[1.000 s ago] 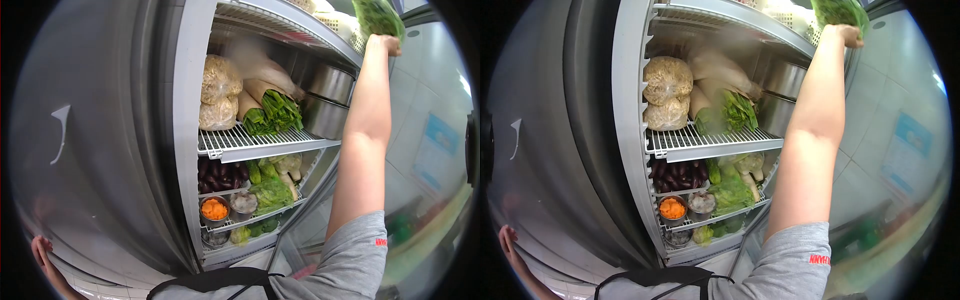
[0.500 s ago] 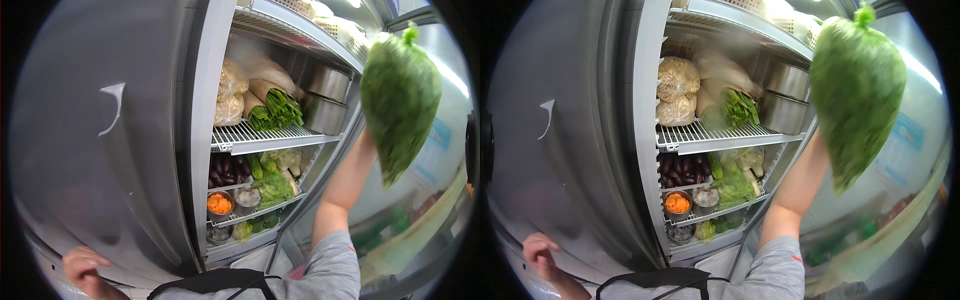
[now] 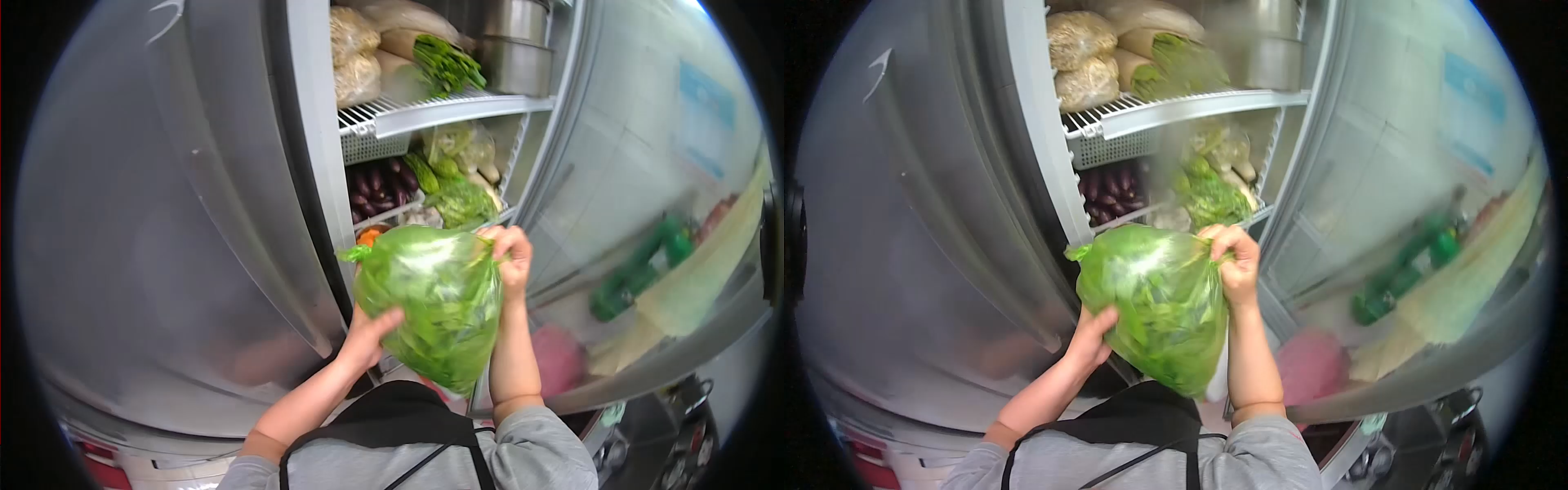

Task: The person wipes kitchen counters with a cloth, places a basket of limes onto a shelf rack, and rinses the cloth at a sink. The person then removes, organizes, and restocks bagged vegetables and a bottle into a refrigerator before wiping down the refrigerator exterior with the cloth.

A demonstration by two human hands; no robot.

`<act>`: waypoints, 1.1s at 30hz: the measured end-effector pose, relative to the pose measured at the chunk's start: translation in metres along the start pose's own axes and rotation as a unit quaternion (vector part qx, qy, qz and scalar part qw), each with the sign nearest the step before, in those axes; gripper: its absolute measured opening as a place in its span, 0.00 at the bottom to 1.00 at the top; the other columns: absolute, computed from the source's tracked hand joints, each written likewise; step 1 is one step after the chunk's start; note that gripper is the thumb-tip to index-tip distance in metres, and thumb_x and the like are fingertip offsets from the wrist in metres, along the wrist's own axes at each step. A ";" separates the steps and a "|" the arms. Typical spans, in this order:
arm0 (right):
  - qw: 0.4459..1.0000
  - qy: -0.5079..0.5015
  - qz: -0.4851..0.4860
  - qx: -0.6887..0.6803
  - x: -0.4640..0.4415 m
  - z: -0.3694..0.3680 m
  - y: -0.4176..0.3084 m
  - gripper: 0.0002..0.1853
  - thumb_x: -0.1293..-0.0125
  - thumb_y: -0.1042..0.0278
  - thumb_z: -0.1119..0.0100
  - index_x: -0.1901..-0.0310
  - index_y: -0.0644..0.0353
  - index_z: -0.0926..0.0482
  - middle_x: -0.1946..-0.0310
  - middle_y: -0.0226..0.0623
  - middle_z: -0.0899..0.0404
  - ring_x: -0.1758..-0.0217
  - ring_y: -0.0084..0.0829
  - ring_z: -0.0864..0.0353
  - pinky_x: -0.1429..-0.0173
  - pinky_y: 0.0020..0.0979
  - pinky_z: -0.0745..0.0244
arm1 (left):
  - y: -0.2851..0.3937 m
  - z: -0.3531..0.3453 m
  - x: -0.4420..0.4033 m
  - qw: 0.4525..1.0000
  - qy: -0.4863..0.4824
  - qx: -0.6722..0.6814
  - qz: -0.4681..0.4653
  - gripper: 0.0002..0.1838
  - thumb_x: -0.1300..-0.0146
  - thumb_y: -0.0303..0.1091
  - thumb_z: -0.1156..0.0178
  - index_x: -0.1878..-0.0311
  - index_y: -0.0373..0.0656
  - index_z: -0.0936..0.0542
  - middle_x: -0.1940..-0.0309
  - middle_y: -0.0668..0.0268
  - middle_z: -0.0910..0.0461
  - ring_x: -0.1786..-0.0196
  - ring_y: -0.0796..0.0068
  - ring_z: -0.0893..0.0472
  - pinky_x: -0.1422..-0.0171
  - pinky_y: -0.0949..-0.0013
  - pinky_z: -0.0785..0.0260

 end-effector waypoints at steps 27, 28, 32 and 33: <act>0.818 0.138 0.271 0.489 -0.130 -0.012 -0.104 0.23 0.53 0.81 0.39 0.52 0.60 0.29 0.56 0.35 0.26 0.52 0.29 0.28 0.46 0.28 0.36 | 0.168 0.015 0.115 0.863 -0.284 -0.330 -0.256 0.19 0.54 0.41 0.33 0.62 0.40 0.20 0.65 0.50 0.21 0.64 0.59 0.19 0.61 0.64 0.27; 0.816 0.095 0.293 0.489 -0.166 -0.013 -0.094 0.20 0.56 0.82 0.41 0.57 0.58 0.26 0.58 0.37 0.23 0.53 0.32 0.25 0.48 0.29 0.33 | 0.178 0.030 0.122 0.853 -0.232 -0.359 -0.299 0.19 0.54 0.45 0.33 0.64 0.39 0.20 0.68 0.50 0.21 0.68 0.60 0.20 0.65 0.66 0.27; 0.770 -0.028 0.356 0.528 -0.283 -0.021 -0.033 0.23 0.59 0.86 0.49 0.57 0.54 0.25 0.58 0.37 0.23 0.52 0.35 0.25 0.49 0.28 0.31 | 0.190 0.056 0.152 0.788 0.032 -0.477 -0.388 0.22 0.49 0.51 0.38 0.68 0.38 0.24 0.73 0.55 0.22 0.77 0.67 0.22 0.74 0.73 0.32; 0.736 -0.024 0.390 0.552 -0.316 -0.009 -0.005 0.23 0.60 0.86 0.49 0.60 0.52 0.24 0.58 0.37 0.23 0.55 0.38 0.24 0.50 0.31 0.29 | 0.189 0.057 0.159 0.771 0.072 -0.493 -0.397 0.21 0.47 0.51 0.40 0.68 0.38 0.25 0.75 0.56 0.22 0.78 0.68 0.23 0.76 0.74 0.33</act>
Point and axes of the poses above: each hand's wrist, its own x-axis away from the middle knuckle, its own z-axis out of the back of the hand, y = z × x, the point moved 1 cm from there along -x, towards the middle knuckle
